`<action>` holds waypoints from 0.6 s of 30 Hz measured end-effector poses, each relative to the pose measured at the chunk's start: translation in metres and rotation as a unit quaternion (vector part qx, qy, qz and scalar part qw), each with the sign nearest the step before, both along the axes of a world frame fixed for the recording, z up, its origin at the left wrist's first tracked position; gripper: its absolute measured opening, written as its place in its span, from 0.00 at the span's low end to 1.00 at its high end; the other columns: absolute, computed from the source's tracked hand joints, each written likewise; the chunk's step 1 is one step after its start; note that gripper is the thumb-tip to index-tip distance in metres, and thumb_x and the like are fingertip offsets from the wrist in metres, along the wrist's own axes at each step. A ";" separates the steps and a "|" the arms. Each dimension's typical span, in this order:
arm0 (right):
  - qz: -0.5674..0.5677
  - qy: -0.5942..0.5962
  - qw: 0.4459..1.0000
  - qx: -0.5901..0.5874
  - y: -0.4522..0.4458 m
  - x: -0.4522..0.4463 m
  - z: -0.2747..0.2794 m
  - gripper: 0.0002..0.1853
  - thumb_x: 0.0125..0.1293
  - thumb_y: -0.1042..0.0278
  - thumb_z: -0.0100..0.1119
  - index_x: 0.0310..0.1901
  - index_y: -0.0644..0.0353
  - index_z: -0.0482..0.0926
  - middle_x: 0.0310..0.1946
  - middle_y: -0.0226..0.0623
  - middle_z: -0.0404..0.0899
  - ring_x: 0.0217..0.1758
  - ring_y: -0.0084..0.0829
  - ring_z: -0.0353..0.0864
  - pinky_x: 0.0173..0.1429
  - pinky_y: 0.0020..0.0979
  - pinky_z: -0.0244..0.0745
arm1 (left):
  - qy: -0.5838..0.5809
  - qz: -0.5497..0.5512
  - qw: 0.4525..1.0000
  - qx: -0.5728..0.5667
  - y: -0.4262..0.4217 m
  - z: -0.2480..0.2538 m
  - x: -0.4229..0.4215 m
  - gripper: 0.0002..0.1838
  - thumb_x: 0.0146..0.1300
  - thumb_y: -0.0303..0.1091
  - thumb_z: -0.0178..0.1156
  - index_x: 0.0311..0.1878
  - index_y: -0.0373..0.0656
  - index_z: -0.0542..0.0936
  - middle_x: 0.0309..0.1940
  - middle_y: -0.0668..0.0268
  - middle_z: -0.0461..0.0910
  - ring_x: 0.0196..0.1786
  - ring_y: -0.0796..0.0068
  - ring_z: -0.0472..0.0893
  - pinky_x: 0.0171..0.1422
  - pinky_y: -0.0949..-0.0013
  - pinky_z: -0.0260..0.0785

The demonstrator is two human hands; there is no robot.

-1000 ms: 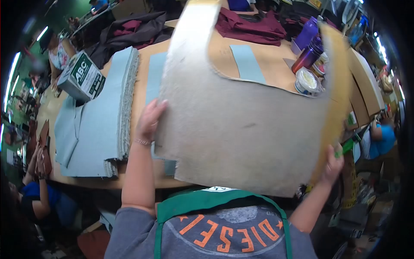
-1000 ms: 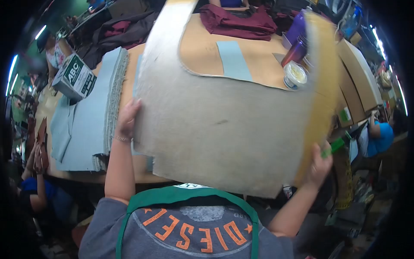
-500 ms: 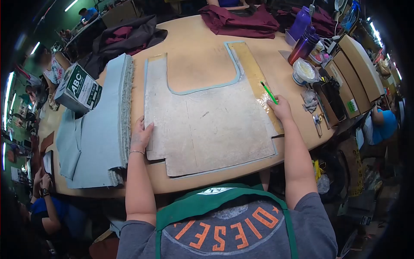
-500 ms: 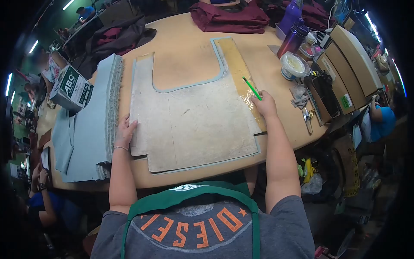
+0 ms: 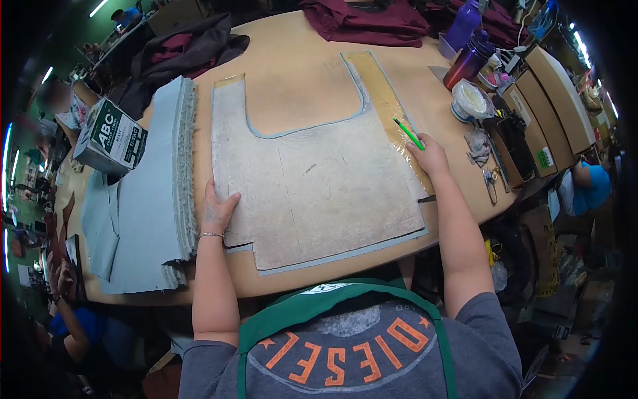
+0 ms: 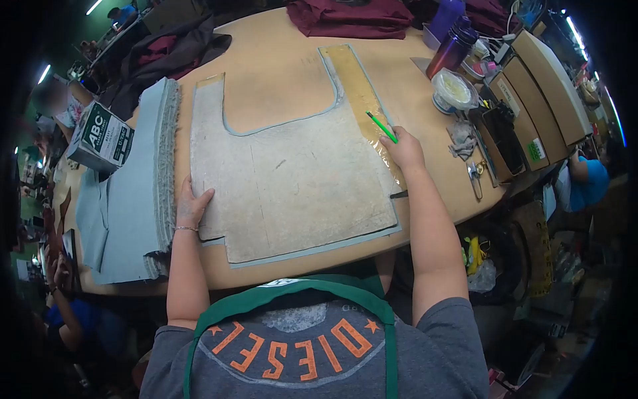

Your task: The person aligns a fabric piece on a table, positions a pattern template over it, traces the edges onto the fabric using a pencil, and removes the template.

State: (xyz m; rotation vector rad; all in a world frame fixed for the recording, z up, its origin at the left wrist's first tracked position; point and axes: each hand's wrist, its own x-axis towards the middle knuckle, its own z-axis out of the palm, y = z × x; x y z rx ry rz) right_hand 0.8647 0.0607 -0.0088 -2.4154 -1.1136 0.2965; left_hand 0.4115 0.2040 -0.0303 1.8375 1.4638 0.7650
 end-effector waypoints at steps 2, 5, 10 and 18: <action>0.002 -0.011 1.000 -0.020 0.002 0.000 0.003 0.25 0.52 0.50 0.60 0.48 0.58 0.74 0.40 0.48 0.77 0.46 0.43 0.76 0.50 0.36 0.69 | 0.000 -0.013 1.000 -0.002 -0.004 0.009 0.003 0.41 0.41 0.35 0.67 0.58 0.29 0.60 0.51 0.48 0.69 0.54 0.58 0.70 0.59 0.66 0.60; 0.021 -0.033 0.997 -0.072 0.004 0.000 0.014 0.25 0.52 0.50 0.60 0.47 0.58 0.75 0.40 0.47 0.77 0.45 0.43 0.76 0.50 0.36 0.69 | 0.005 -0.041 0.999 -0.022 -0.006 0.022 0.008 0.43 0.40 0.37 0.68 0.58 0.28 0.60 0.52 0.46 0.68 0.56 0.56 0.69 0.61 0.66 0.59; 0.086 -0.017 0.992 -0.088 -0.002 0.019 0.009 0.27 0.51 0.49 0.61 0.49 0.56 0.74 0.42 0.44 0.77 0.47 0.41 0.75 0.52 0.35 0.68 | 0.102 -0.071 0.992 0.002 0.001 0.012 -0.002 0.51 0.36 0.45 0.71 0.60 0.25 0.56 0.54 0.41 0.65 0.59 0.51 0.65 0.63 0.63 0.56; 0.083 0.045 0.995 -0.031 -0.009 0.026 -0.010 0.31 0.50 0.53 0.64 0.55 0.54 0.70 0.48 0.45 0.74 0.51 0.39 0.74 0.56 0.32 0.66 | 0.134 -0.062 0.989 0.006 -0.005 0.014 -0.001 0.53 0.36 0.46 0.71 0.61 0.25 0.55 0.54 0.41 0.64 0.59 0.49 0.63 0.64 0.62 0.55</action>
